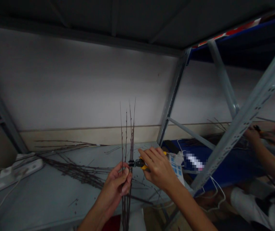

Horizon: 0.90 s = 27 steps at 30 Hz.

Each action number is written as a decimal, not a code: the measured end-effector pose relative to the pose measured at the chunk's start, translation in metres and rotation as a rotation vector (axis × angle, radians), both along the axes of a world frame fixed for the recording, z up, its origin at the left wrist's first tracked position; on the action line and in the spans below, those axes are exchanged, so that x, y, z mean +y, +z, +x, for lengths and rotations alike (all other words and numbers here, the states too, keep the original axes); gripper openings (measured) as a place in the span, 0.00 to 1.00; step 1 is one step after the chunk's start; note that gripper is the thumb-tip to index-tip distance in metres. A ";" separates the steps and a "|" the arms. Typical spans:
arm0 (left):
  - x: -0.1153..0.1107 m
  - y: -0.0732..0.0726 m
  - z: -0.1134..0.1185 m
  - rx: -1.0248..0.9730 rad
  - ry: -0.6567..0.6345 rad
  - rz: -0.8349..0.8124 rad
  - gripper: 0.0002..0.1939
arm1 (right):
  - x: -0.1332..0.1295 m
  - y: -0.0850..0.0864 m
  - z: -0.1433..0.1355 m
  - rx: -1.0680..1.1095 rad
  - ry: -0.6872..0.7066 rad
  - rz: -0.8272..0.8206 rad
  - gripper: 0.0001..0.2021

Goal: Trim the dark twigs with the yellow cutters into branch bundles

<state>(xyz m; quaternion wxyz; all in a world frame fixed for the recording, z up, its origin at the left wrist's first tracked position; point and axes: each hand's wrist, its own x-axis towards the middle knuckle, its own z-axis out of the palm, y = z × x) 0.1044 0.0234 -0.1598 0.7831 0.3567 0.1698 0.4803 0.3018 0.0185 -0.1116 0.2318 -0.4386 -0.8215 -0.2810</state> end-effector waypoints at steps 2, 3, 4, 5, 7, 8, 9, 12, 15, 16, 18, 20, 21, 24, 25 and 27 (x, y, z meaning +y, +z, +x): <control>0.001 -0.002 0.001 0.000 -0.011 0.006 0.14 | 0.002 -0.004 0.002 -0.015 0.007 0.038 0.29; 0.001 -0.003 0.002 0.001 -0.011 0.008 0.14 | 0.004 -0.007 0.003 -0.021 0.007 0.053 0.27; 0.002 -0.004 0.002 0.001 -0.012 0.009 0.14 | 0.005 -0.009 0.004 -0.022 0.009 0.065 0.26; 0.002 -0.006 0.003 0.000 -0.016 0.006 0.14 | 0.006 -0.012 0.005 -0.019 0.014 0.073 0.26; 0.002 -0.007 0.004 -0.005 -0.033 -0.006 0.14 | 0.008 -0.016 0.007 0.000 0.034 0.075 0.27; 0.002 -0.008 0.004 -0.007 -0.042 -0.014 0.14 | 0.009 -0.017 0.008 0.012 0.042 0.072 0.29; 0.002 -0.008 0.003 -0.007 -0.050 -0.021 0.14 | 0.009 -0.018 0.009 0.023 0.048 0.068 0.30; 0.004 -0.009 0.001 0.004 -0.065 -0.023 0.15 | 0.010 -0.016 0.010 0.034 0.057 0.076 0.33; 0.005 -0.009 0.000 0.011 -0.080 0.006 0.16 | 0.011 -0.016 0.011 0.044 0.096 0.092 0.31; 0.006 -0.009 0.000 0.012 -0.084 0.016 0.16 | 0.011 -0.017 0.012 0.071 0.113 0.089 0.29; 0.005 -0.010 0.002 0.014 -0.086 0.024 0.15 | 0.012 -0.022 0.011 0.146 0.136 0.072 0.23; 0.004 -0.011 0.003 0.013 -0.080 0.013 0.15 | 0.012 -0.029 0.008 0.219 0.136 0.051 0.17; 0.003 -0.011 0.004 0.010 -0.073 0.001 0.16 | 0.011 -0.032 0.005 0.248 0.127 0.038 0.14; 0.003 -0.010 0.004 -0.002 -0.040 -0.027 0.17 | 0.008 -0.037 -0.005 0.367 0.086 0.009 0.09; 0.003 -0.010 0.004 -0.004 -0.027 -0.031 0.17 | 0.006 -0.037 -0.009 0.413 0.059 0.008 0.07; 0.004 -0.010 0.002 -0.005 -0.009 -0.034 0.16 | 0.001 -0.032 -0.016 0.546 -0.020 -0.034 0.06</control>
